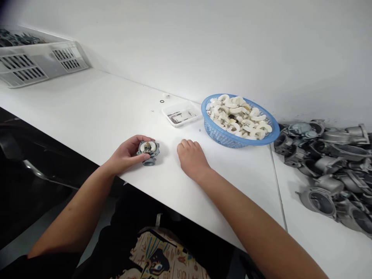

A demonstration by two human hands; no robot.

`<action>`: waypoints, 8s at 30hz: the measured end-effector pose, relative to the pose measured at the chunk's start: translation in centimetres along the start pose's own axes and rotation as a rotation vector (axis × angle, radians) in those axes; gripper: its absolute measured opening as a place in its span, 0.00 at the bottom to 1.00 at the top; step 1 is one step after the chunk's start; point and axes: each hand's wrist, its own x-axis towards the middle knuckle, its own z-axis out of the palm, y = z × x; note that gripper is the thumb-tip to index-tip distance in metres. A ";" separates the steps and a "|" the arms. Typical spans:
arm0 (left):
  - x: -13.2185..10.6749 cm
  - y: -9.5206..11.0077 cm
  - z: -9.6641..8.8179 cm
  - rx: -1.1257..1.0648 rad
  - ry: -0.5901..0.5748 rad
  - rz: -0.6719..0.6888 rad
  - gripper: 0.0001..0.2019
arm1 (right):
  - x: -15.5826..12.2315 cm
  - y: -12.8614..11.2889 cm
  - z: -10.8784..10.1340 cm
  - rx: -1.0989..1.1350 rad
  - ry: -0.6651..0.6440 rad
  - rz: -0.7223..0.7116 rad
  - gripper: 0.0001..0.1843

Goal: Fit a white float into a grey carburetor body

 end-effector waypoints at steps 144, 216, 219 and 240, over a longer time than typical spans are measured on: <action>4.6 1.3 6.4 0.238 -0.330 0.136 0.22 | -7.5 4.2 1.3 0.389 0.753 -0.162 0.06; 9.7 -0.2 11.8 -0.158 -0.065 0.145 0.21 | -6.4 3.6 2.4 1.166 0.456 -0.054 0.07; 9.8 -0.3 10.9 -0.129 -0.030 0.148 0.22 | -6.4 3.6 2.4 1.182 0.402 -0.053 0.07; 10.2 -0.5 10.0 -0.020 -0.093 0.174 0.18 | -6.9 5.0 1.6 1.113 0.530 0.225 0.08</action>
